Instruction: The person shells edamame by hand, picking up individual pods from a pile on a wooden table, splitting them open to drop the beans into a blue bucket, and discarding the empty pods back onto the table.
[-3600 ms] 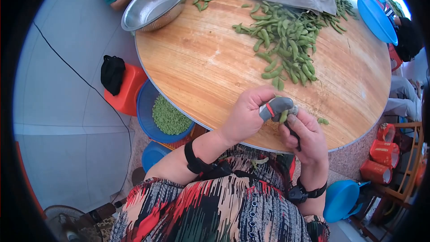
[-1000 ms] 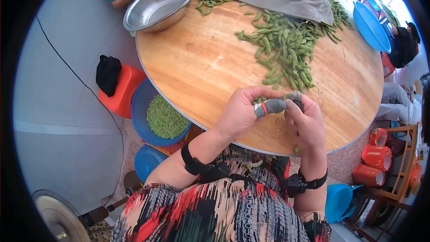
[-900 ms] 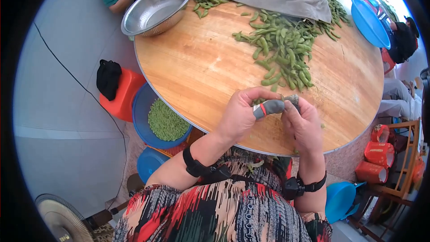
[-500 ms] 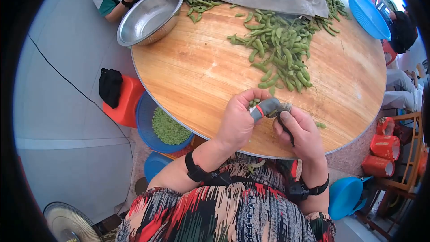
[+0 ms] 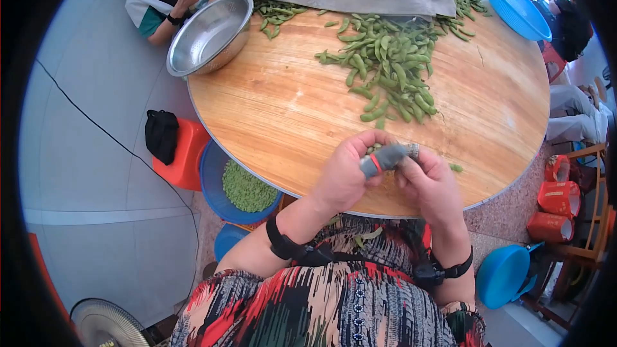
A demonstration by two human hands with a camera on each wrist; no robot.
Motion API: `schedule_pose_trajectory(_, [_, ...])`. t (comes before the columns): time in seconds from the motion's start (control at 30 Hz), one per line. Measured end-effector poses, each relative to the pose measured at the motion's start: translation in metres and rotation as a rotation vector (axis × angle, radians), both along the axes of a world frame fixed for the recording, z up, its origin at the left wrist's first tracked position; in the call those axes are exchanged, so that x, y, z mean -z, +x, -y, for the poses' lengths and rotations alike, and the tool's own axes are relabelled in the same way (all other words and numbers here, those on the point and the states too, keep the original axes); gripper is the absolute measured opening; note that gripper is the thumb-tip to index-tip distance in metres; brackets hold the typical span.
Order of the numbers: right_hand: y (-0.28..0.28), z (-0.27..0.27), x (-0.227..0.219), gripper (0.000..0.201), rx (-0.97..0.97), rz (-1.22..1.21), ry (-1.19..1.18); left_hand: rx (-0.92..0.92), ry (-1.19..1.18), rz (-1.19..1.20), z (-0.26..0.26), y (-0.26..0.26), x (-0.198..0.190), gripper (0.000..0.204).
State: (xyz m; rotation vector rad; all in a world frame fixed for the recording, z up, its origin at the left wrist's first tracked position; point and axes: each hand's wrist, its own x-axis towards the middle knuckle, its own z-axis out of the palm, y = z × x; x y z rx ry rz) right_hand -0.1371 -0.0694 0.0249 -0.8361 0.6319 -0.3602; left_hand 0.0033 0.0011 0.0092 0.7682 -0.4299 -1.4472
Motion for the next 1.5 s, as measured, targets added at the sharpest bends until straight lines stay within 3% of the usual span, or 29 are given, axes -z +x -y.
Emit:
schedule_pose_trajectory(0.03, [0.004, -0.004, 0.004, 0.016, 0.071, -0.112, -0.375, -0.096, 0.009, 0.204, -0.001, -0.004, -0.002, 0.021])
schedule_pose_trajectory(0.07, [0.005, -0.007, 0.006, 0.015, 0.142, -0.226, -0.749, -0.095, 0.008, 0.205, -0.002, -0.004, 0.000, 0.021])
schedule_pose_trajectory(0.1, [0.003, -0.007, 0.005, 0.015, 0.142, -0.228, -0.750, -0.116, 0.033, 0.309, -0.003, -0.003, 0.003, 0.021])
schedule_pose_trajectory(0.17, [0.004, -0.002, -0.001, 0.015, 0.071, -0.271, -0.436, -0.137, 0.056, 0.411, -0.004, -0.002, 0.004, 0.021])
schedule_pose_trajectory(0.3, [0.015, 0.002, -0.004, 0.015, 0.056, -0.181, -0.389, -0.252, 0.053, 0.439, -0.010, 0.004, 0.006, 0.017])
schedule_pose_trajectory(0.37, [0.024, 0.009, -0.010, 0.018, -0.008, -0.405, -0.814, -0.321, 0.044, 0.463, -0.013, 0.010, 0.008, 0.016])
schedule_pose_trajectory(0.4, [0.029, 0.011, -0.008, 0.018, -0.010, -0.403, -0.817, -0.334, 0.051, 0.396, -0.014, 0.014, 0.008, 0.016])
schedule_pose_trajectory(0.47, [0.039, 0.015, 0.003, 0.020, 0.052, -0.742, -1.580, -0.308, 0.061, 0.300, -0.020, 0.020, 0.010, 0.020])
schedule_pose_trajectory(0.5, [0.041, 0.014, 0.008, 0.020, 0.049, -0.738, -1.582, -0.313, 0.061, 0.300, -0.024, 0.021, 0.008, 0.020])
schedule_pose_trajectory(0.57, [0.045, 0.012, 0.015, 0.021, 0.051, -0.787, -1.552, 0.020, 0.125, 0.398, -0.031, 0.021, 0.002, 0.023])
schedule_pose_trajectory(0.6, [0.043, 0.012, 0.016, 0.021, 0.045, -0.780, -1.555, 0.011, 0.127, 0.397, -0.033, 0.019, -0.001, 0.023])
schedule_pose_trajectory(0.67, [0.031, 0.014, 0.015, 0.023, 0.121, -0.737, -1.437, 0.266, -0.114, 0.667, -0.032, 0.012, -0.005, 0.021])
schedule_pose_trajectory(0.7, [0.024, 0.015, 0.016, 0.023, 0.118, -0.737, -1.438, 0.264, -0.112, 0.665, -0.030, 0.008, -0.007, 0.021])
schedule_pose_trajectory(0.8, [0.003, 0.008, 0.007, 0.015, 0.204, -0.269, -0.625, 0.115, 0.054, 0.711, -0.021, -0.002, -0.011, 0.026])
schedule_pose_trajectory(0.83, [-0.001, 0.006, 0.005, 0.015, 0.205, -0.270, -0.624, 0.117, 0.055, 0.710, -0.017, -0.003, -0.010, 0.026])
schedule_pose_trajectory(0.9, [-0.008, 0.002, 0.003, 0.013, 0.120, -0.159, -0.361, -0.085, 0.051, 0.400, -0.010, -0.006, -0.006, 0.025])
schedule_pose_trajectory(0.93, [-0.008, -0.001, -0.002, 0.012, 0.076, -0.088, -0.302, -0.055, 0.089, 0.221, -0.007, -0.007, -0.011, 0.024])
schedule_pose_trajectory(1.07, [-0.012, -0.002, -0.002, 0.015, -0.034, -0.075, -0.173, -0.041, 0.093, 0.206, -0.004, -0.002, 0.004, 0.020])
schedule_pose_trajectory(1.13, [-0.014, -0.003, -0.004, 0.020, -0.057, 0.000, -0.187, -0.182, -0.037, 0.235, 0.000, -0.006, 0.000, 0.014])
schedule_pose_trajectory(1.27, [-0.014, -0.001, -0.003, 0.021, -0.098, 0.067, -0.068, -0.202, -0.040, 0.272, 0.000, -0.004, 0.003, 0.012])
schedule_pose_trajectory(1.33, [-0.014, 0.000, 0.000, 0.018, -0.091, -0.010, -0.090, -0.216, -0.022, 0.445, 0.000, -0.005, 0.006, 0.012])
schedule_pose_trajectory(1.47, [-0.012, -0.001, 0.002, 0.016, -0.092, 0.002, -0.129, -0.162, -0.116, 0.304, -0.002, -0.004, 0.009, 0.013])
schedule_pose_trajectory(1.5, [-0.011, -0.002, -0.002, 0.016, -0.081, 0.010, -0.052, -0.068, -0.108, 0.266, -0.003, 0.000, 0.013, 0.012])
